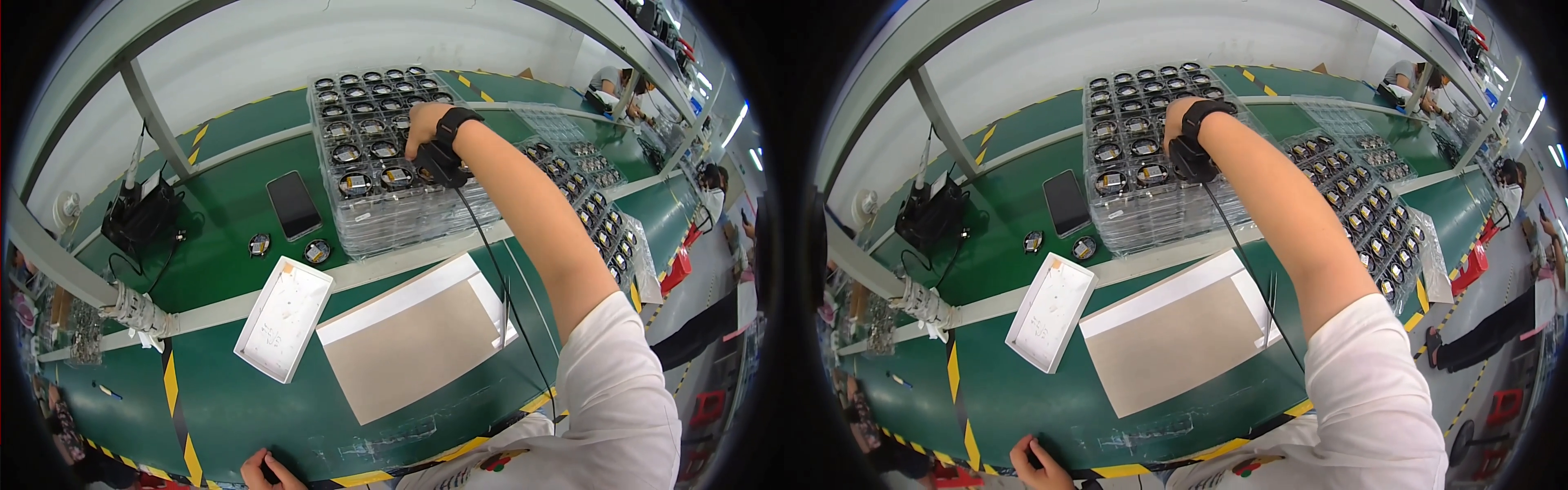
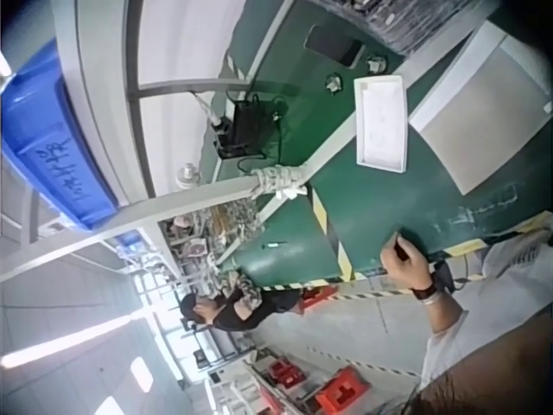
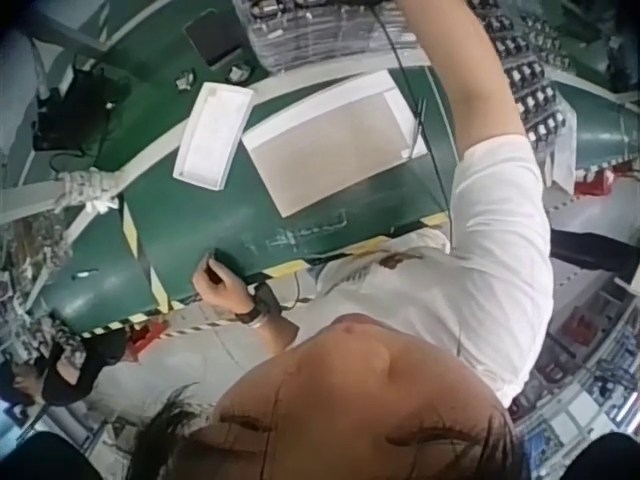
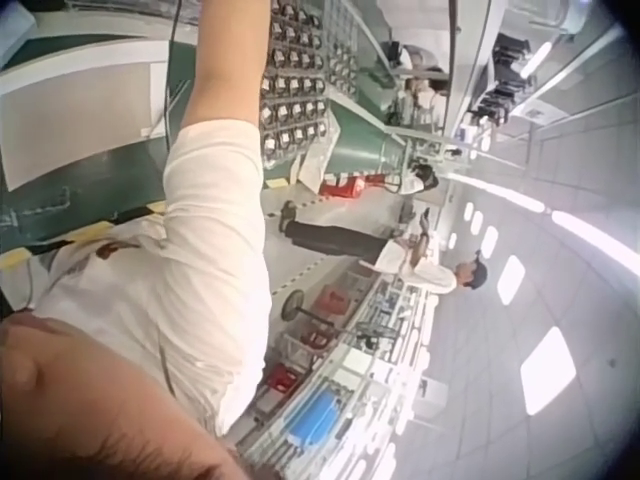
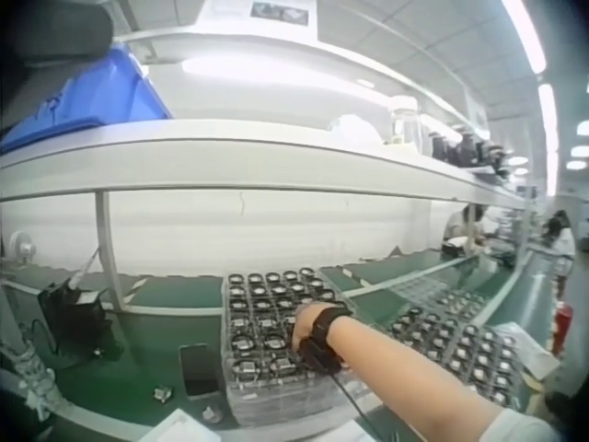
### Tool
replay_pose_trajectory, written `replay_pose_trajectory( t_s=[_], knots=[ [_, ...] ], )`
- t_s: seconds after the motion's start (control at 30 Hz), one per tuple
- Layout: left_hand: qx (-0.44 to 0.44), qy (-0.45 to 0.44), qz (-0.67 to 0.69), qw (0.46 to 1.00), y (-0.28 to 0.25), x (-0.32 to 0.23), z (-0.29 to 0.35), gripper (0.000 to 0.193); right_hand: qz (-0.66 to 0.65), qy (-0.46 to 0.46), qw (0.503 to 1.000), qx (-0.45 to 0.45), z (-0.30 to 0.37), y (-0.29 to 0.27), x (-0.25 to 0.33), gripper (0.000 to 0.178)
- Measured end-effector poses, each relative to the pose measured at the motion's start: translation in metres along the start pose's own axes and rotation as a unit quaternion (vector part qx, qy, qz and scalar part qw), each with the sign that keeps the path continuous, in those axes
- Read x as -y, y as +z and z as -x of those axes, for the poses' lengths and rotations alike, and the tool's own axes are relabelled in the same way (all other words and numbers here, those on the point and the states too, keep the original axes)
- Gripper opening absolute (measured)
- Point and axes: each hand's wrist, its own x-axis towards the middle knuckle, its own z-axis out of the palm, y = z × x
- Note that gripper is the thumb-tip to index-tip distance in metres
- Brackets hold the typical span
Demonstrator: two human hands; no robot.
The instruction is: The person takes watch components from a tray, places them on a board, and uses tweezers to apply small adhesive strips to the internal circuitry. After repeating this for several watches, the person returns them to the tray and retrieves more.
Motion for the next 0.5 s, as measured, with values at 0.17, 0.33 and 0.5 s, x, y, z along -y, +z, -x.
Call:
replay_pose_trajectory(
  t_s=[0.17, 0.33, 0.5],
  knots=[
    [-0.006, 0.002, 0.010, 1.000, -0.004, 0.007, 0.001, 0.010, -0.003, -0.037, 0.999, -0.031, -0.003, 0.007, -0.007, 0.059],
    [-0.001, 0.009, 0.005, 1.000, -0.004, 0.006, -0.001, 0.010, -0.023, 0.006, 1.000, -0.007, -0.002, 0.003, -0.009, 0.058],
    [0.000, 0.009, 0.001, 1.000, -0.005, 0.009, 0.000, 0.010, 0.013, 0.020, 1.000, 0.002, 0.007, -0.003, 0.007, 0.050]
  ],
)
